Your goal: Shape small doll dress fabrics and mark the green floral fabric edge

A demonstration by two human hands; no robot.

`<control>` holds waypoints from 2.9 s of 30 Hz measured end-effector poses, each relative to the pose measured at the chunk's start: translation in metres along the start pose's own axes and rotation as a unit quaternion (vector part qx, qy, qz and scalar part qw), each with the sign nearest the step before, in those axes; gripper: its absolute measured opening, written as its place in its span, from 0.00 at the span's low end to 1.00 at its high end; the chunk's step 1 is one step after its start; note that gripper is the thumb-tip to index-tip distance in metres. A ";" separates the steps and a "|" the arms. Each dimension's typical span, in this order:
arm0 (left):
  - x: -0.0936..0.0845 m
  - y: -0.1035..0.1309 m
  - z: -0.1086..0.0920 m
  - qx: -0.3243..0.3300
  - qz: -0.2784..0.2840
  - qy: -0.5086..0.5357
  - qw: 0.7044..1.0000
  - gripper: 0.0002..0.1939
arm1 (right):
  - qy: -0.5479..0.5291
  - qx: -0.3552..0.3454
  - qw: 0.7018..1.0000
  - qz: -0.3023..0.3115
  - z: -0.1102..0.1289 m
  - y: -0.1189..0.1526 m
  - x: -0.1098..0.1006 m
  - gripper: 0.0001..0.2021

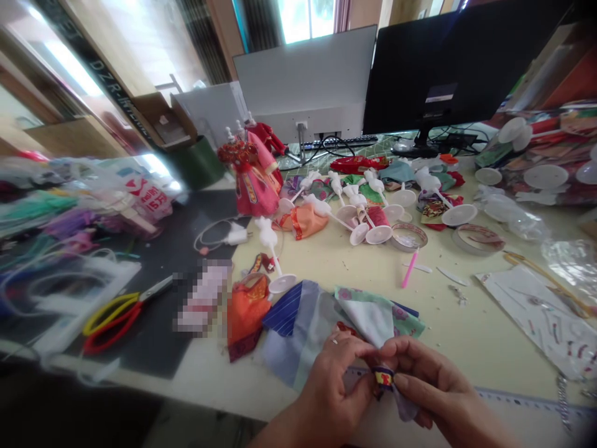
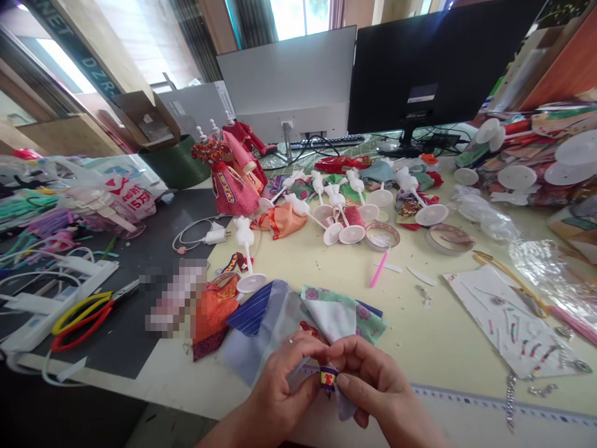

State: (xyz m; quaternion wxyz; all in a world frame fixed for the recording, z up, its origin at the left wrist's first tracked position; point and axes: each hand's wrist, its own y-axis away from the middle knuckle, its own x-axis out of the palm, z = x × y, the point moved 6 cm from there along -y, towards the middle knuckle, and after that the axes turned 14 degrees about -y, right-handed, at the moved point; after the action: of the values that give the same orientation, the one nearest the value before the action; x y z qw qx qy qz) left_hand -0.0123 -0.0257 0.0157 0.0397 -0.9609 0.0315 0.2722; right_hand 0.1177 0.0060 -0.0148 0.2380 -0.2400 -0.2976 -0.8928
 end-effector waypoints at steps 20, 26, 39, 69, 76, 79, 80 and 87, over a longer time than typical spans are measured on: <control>-0.002 0.001 0.031 -0.236 -0.016 0.365 0.900 0.06 | 0.008 -0.044 0.999 -0.026 0.007 -0.007 -0.017 0.13; -0.008 0.001 0.036 -0.247 -0.040 0.359 0.899 0.06 | 0.009 -0.094 0.993 -0.068 0.016 -0.005 -0.029 0.11; -0.040 0.000 0.049 -0.245 -0.176 0.361 0.882 0.09 | -0.036 -0.166 0.976 -0.139 0.043 0.008 -0.049 0.11; -0.063 -0.008 0.038 -0.098 -0.104 -0.061 0.988 0.09 | 0.015 -0.101 0.987 -0.123 0.032 0.009 -0.031 0.18; -0.027 -0.018 0.029 0.005 -0.108 -0.361 0.926 0.06 | 0.035 -0.101 0.986 -0.129 0.031 0.009 -0.032 0.17; -0.024 -0.022 0.028 0.000 -0.088 -0.358 0.930 0.09 | 0.036 -0.100 0.988 -0.116 0.031 0.009 -0.032 0.17; -0.027 -0.022 0.027 -0.012 -0.086 -0.318 0.944 0.10 | 0.035 -0.099 0.988 -0.114 0.031 0.009 -0.033 0.17; -0.051 -0.019 0.036 -0.228 0.004 0.349 0.909 0.11 | 0.040 -0.095 0.987 -0.124 0.027 0.008 -0.038 0.18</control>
State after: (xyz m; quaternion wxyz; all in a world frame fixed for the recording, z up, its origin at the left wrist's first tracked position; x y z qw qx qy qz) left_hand -0.0726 -0.0018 0.0132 -0.1955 -0.9773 -0.0155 -0.0803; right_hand 0.1595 0.0285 -0.0138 0.1135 -0.1867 -0.2290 -0.9486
